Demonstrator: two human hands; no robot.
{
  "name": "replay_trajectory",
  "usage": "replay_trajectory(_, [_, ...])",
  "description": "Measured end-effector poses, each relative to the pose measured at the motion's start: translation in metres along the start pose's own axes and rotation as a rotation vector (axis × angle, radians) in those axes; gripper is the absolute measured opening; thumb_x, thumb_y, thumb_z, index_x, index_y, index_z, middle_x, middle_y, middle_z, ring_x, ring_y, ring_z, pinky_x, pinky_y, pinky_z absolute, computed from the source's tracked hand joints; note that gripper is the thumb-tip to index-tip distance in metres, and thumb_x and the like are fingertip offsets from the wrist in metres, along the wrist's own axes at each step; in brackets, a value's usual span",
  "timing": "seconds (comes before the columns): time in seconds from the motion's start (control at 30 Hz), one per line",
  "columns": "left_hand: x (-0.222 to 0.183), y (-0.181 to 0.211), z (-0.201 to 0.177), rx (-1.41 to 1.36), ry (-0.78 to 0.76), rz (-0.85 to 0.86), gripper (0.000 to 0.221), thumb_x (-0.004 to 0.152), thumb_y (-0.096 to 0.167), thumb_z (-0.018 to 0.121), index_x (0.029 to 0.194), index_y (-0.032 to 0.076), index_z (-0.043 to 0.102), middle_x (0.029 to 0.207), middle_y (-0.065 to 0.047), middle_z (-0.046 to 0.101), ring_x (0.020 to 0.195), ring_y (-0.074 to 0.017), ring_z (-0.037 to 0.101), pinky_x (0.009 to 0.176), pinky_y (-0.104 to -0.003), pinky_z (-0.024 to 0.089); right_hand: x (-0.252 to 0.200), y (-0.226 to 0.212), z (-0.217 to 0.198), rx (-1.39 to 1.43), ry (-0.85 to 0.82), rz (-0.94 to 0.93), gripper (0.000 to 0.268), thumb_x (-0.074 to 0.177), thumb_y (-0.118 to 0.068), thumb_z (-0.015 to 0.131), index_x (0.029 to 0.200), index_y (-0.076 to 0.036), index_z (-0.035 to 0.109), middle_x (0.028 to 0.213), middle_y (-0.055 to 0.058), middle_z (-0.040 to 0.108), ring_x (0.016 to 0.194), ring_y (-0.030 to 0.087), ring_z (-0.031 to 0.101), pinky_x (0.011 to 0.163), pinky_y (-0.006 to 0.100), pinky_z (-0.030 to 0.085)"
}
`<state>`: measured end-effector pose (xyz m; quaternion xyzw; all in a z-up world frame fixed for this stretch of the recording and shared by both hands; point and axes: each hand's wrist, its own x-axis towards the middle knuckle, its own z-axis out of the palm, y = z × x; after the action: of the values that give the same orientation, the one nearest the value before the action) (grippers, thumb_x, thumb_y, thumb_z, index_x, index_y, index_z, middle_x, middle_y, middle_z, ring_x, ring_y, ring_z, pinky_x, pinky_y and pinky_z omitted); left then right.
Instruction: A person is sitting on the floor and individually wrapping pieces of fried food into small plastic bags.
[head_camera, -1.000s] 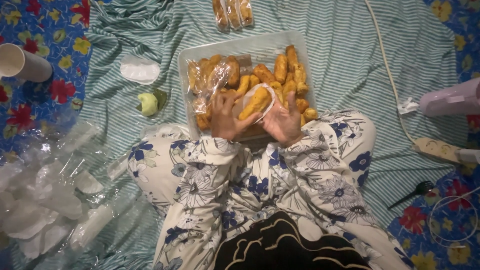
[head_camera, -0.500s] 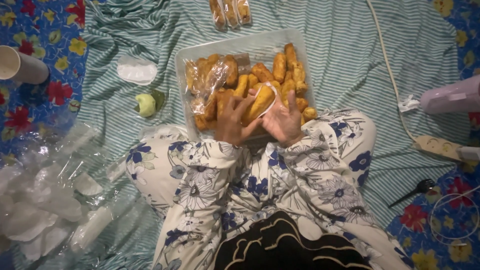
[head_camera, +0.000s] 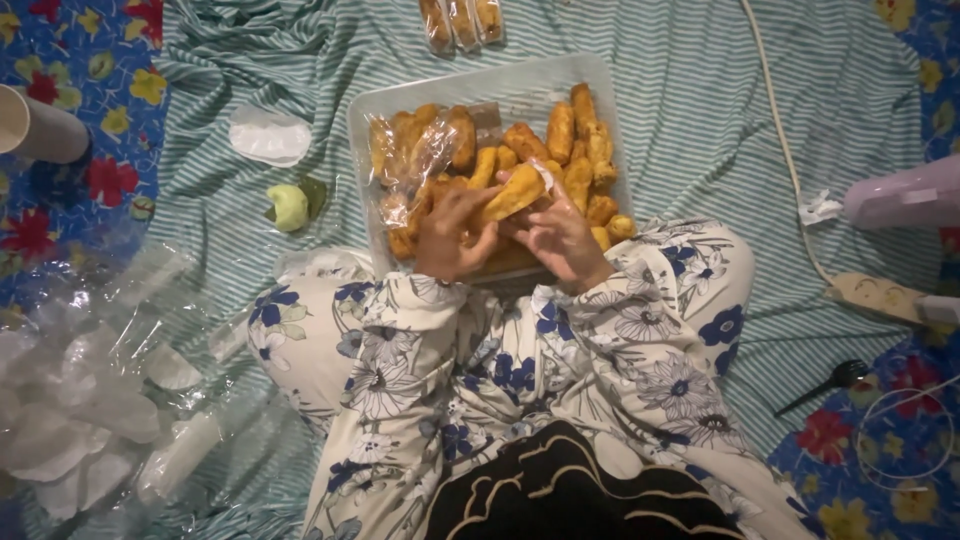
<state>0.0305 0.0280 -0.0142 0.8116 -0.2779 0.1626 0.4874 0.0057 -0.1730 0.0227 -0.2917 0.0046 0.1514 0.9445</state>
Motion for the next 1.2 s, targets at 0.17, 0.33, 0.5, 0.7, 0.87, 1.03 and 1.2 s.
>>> replay_trajectory(0.17, [0.004,0.001,-0.003,-0.085,0.01,-0.019,0.05,0.077,0.016,0.083,0.126,0.019,0.075,0.106,-0.006,0.069,0.094,-0.0261,0.072,0.081,-0.033,0.058,-0.002,-0.002,0.003,-0.059,0.063,-0.023,0.072,0.095,0.002,0.059,0.157,-0.018,0.03,0.157,0.019,0.045,0.131,0.036,0.059,0.103,0.051,0.056])
replay_trajectory(0.33, [0.003,0.006,-0.003,-0.003,-0.021,0.011,0.057,0.075,0.026,0.091,0.126,0.014,0.07,0.105,-0.009,0.068,0.096,-0.0273,0.07,0.086,-0.036,0.057,-0.003,0.007,-0.011,-0.138,0.054,-0.038,0.069,0.098,0.004,0.057,0.158,-0.017,0.029,0.155,0.021,0.046,0.131,0.038,0.059,0.099,0.052,0.059])
replay_trajectory(0.5, [-0.001,0.017,-0.006,0.314,-0.099,0.018,0.044,0.081,0.03,0.086,0.119,0.015,0.071,0.1,-0.01,0.066,0.095,-0.0305,0.068,0.086,-0.038,0.056,-0.007,0.007,-0.004,-0.243,0.018,-0.061,0.066,0.099,0.001,0.057,0.157,-0.02,0.032,0.153,0.017,0.049,0.13,0.03,0.06,0.098,0.044,0.06])
replay_trajectory(0.7, [-0.015,0.006,0.009,0.446,-0.138,0.089,0.057,0.074,0.039,0.087,0.121,0.018,0.064,0.105,-0.007,0.06,0.095,-0.0274,0.066,0.086,-0.036,0.055,-0.01,0.01,-0.005,-0.265,0.055,-0.041,0.066,0.099,0.002,0.059,0.156,-0.018,0.032,0.152,0.018,0.05,0.125,0.027,0.063,0.09,0.042,0.063])
replay_trajectory(0.87, [-0.015,0.016,0.002,0.393,-0.093,0.061,0.045,0.08,0.03,0.083,0.119,0.018,0.064,0.104,-0.006,0.06,0.096,-0.0266,0.066,0.087,-0.035,0.055,-0.015,0.003,0.005,-0.281,0.037,-0.029,0.063,0.1,-0.002,0.058,0.156,-0.019,0.034,0.152,0.017,0.051,0.129,0.026,0.061,0.096,0.044,0.06])
replay_trajectory(1.03, [-0.019,0.001,0.002,0.191,-0.07,-0.032,0.043,0.078,0.026,0.085,0.116,0.019,0.069,0.101,-0.006,0.063,0.095,-0.0271,0.066,0.086,-0.034,0.056,-0.019,-0.02,0.011,-1.114,-0.274,-0.294,0.055,0.102,-0.022,0.062,0.153,-0.032,0.043,0.169,0.013,0.016,0.136,0.025,0.053,0.109,0.03,0.059])
replay_trajectory(1.2, [0.006,0.022,-0.022,0.122,0.111,0.02,0.042,0.069,0.017,0.089,0.107,0.012,0.072,0.096,-0.007,0.071,0.086,-0.0265,0.069,0.083,-0.036,0.057,-0.006,-0.041,-0.007,-0.265,-0.021,-0.058,0.058,0.1,-0.023,0.063,0.153,-0.02,0.039,0.155,0.011,0.051,0.134,0.027,0.06,0.11,0.048,0.053])
